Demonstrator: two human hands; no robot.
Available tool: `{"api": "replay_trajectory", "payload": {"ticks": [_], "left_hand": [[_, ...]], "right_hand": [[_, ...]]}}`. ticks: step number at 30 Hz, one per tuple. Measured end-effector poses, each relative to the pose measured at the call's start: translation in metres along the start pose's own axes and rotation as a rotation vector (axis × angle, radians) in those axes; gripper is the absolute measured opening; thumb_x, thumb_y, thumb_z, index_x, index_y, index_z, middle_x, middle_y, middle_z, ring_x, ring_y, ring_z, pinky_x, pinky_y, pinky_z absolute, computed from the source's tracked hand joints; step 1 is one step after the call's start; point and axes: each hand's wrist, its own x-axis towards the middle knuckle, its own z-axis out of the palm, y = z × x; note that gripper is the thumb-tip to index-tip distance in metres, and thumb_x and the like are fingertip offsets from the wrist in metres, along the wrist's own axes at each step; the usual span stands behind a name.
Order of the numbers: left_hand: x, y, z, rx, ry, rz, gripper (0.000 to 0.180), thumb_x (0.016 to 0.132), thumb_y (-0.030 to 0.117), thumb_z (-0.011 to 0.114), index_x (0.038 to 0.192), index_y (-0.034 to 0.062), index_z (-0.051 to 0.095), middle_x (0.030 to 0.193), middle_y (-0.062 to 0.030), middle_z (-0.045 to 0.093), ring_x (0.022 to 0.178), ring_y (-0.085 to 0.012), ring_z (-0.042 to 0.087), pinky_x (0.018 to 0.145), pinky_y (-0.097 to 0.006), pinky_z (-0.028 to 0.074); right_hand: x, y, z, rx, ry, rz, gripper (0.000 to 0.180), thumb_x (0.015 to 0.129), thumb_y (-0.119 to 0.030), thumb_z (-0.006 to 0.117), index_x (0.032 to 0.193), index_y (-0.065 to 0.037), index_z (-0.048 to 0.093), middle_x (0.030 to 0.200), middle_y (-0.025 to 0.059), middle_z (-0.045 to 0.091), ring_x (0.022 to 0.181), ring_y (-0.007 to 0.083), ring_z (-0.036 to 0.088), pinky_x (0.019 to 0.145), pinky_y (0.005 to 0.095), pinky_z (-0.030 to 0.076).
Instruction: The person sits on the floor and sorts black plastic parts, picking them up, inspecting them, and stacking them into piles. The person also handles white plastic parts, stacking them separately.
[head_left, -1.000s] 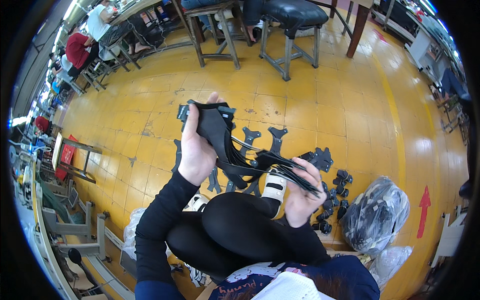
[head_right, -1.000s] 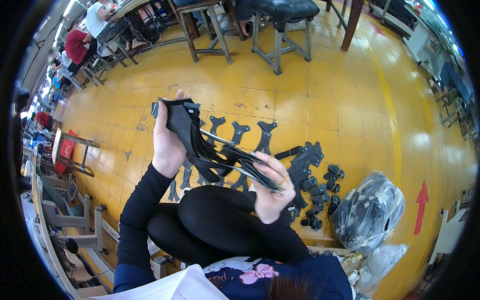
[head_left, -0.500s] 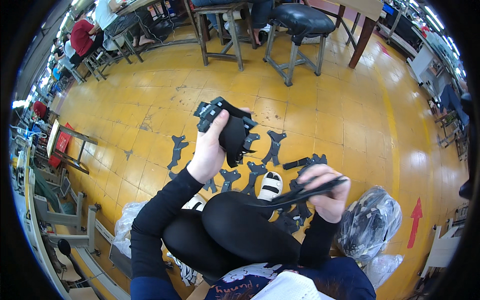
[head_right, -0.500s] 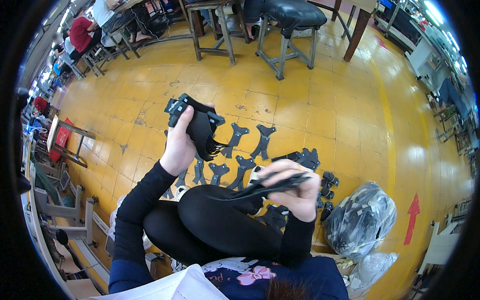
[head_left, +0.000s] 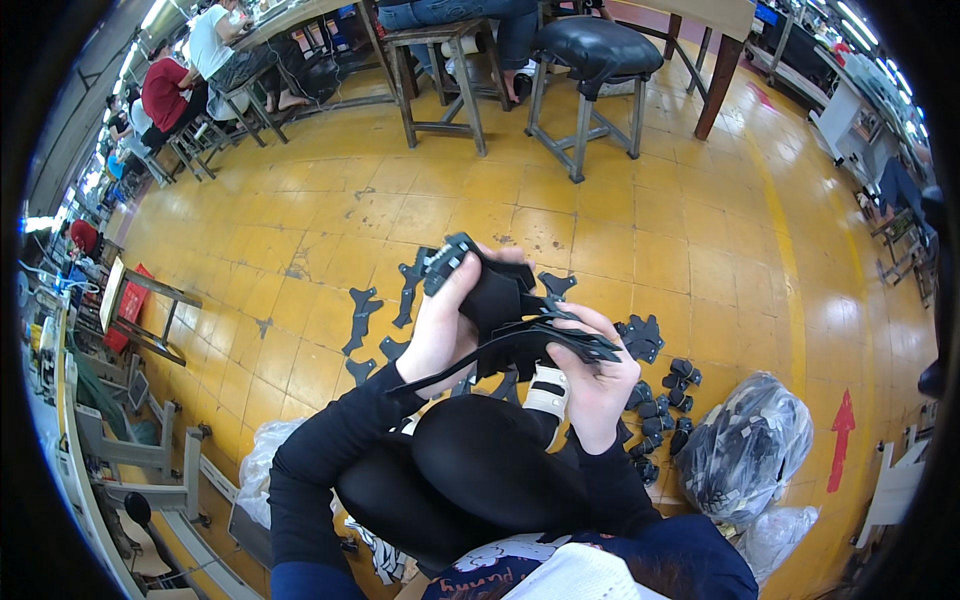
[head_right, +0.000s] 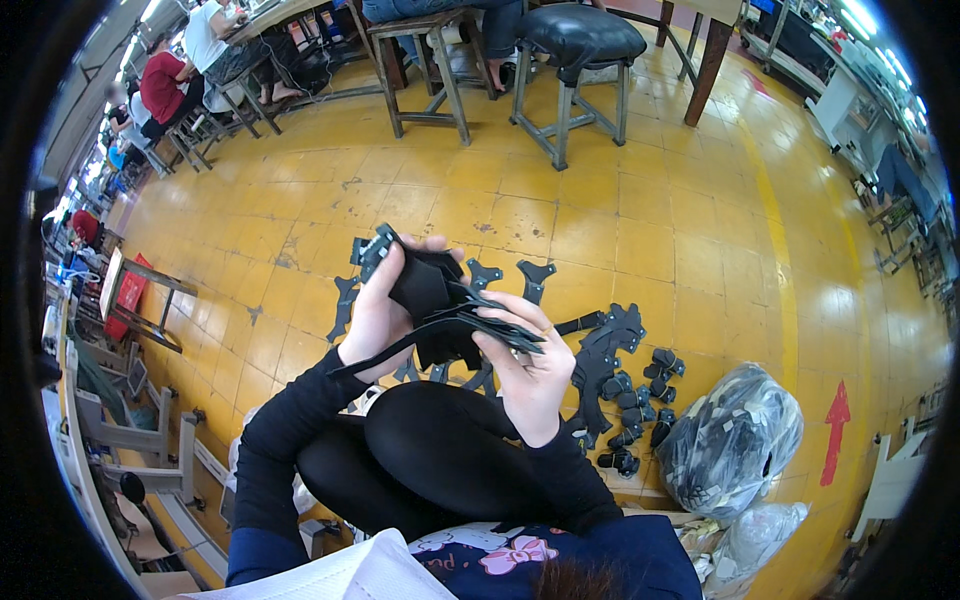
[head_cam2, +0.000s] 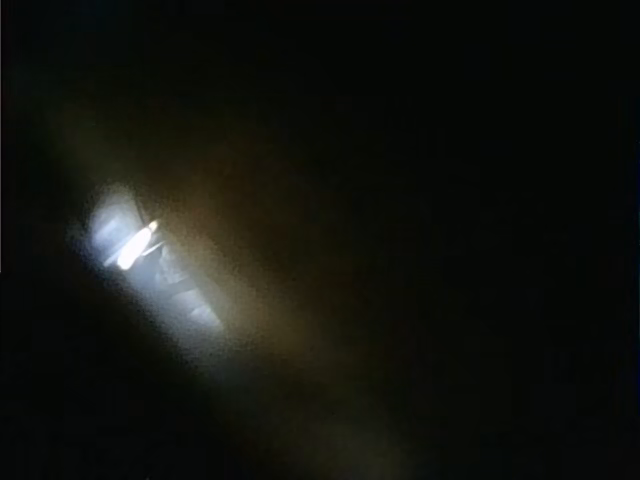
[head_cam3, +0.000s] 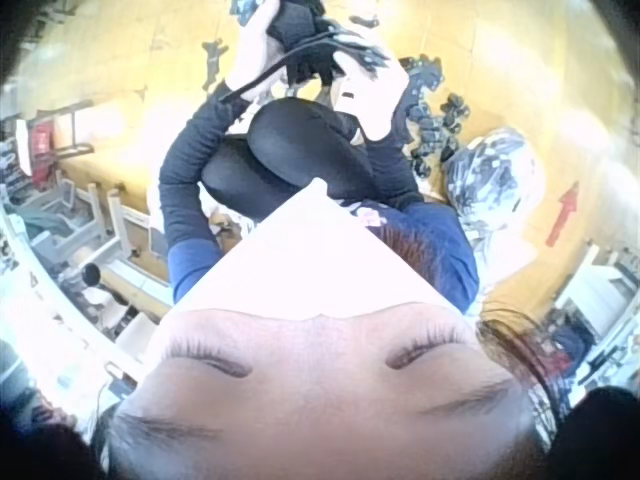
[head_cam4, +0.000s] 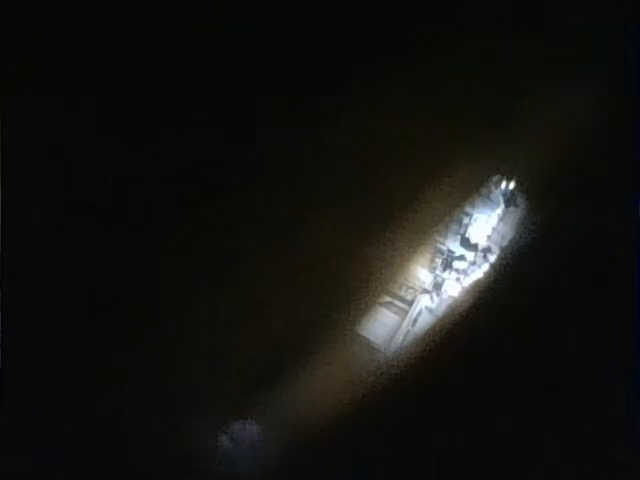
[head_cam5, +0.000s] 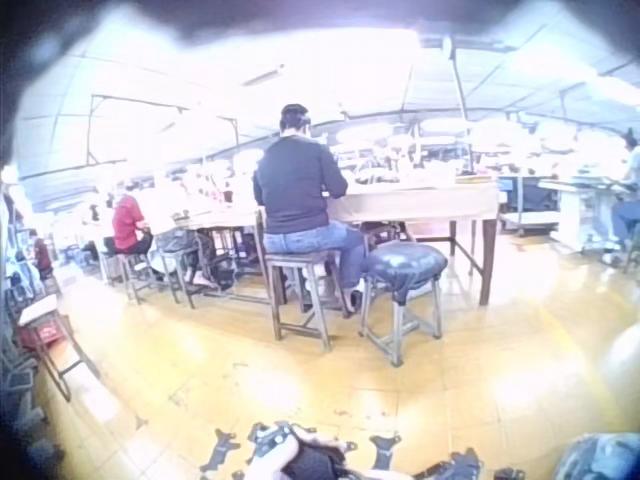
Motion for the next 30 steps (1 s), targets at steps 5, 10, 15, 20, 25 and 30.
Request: {"api": "replay_trajectory", "payload": {"ticks": [5,10,15,20,25,30], "left_hand": [[0.014,0.022,0.001,0.078,0.118,0.124,0.066,0.097,0.058,0.027,0.136,0.0061,0.039,0.137,-0.0095,0.048,0.121,-0.0246,0.051,0.099,-0.041,0.045],[0.015,0.025,-0.019,0.190,0.199,0.122,0.062,0.097,0.058,0.033,0.126,0.0055,0.048,0.123,-0.0065,0.057,0.103,-0.0163,0.058,0.086,-0.031,0.047],[0.015,0.007,-0.025,0.421,0.183,0.228,0.035,0.097,0.038,0.052,0.108,0.0058,0.058,0.095,-0.0043,0.066,0.085,-0.0079,0.059,0.077,-0.025,0.048],[0.011,-0.017,-0.027,0.737,-0.002,0.296,0.042,0.100,0.027,0.049,0.133,0.0059,0.036,0.116,-0.0072,0.058,0.105,-0.0143,0.054,0.096,-0.030,0.041],[0.009,-0.036,-0.016,0.730,-0.276,0.452,0.062,0.094,0.030,0.058,0.142,0.0067,0.025,0.138,-0.0107,0.039,0.131,-0.0218,0.038,0.110,-0.035,0.029],[-0.001,-0.014,-0.009,0.354,-0.373,0.153,0.072,0.091,0.026,0.062,0.145,0.0094,0.016,0.143,-0.0114,0.036,0.128,-0.0220,0.042,0.107,-0.036,0.033]], "right_hand": [[0.001,-0.002,-0.019,0.118,0.199,0.005,0.028,0.077,0.013,0.063,0.105,0.009,0.063,0.113,0.0131,0.063,0.102,0.0188,0.060,0.095,0.0286,0.043],[0.006,-0.010,-0.038,0.182,0.222,0.111,0.032,0.079,0.012,0.064,0.111,0.009,0.062,0.102,0.0109,0.066,0.093,0.0153,0.061,0.087,0.0255,0.047],[0.013,-0.007,-0.046,-0.114,0.261,0.169,0.027,0.080,0.005,0.068,0.106,0.006,0.064,0.095,0.0083,0.067,0.085,0.0117,0.061,0.079,0.0240,0.048],[0.013,-0.006,-0.008,-0.518,0.130,0.038,0.024,0.079,-0.001,0.071,0.102,0.006,0.065,0.099,0.0121,0.068,0.085,0.0175,0.065,0.077,0.0276,0.050],[0.007,-0.003,0.024,-0.414,0.022,0.019,0.028,0.082,-0.003,0.068,0.108,0.005,0.063,0.115,0.0171,0.062,0.096,0.0280,0.064,0.082,0.0324,0.050],[0.009,-0.014,0.020,0.060,-0.178,0.100,0.053,0.090,-0.002,0.059,0.140,0.003,0.039,0.120,0.0133,0.061,0.099,0.0168,0.062,0.086,0.0277,0.050]]}}
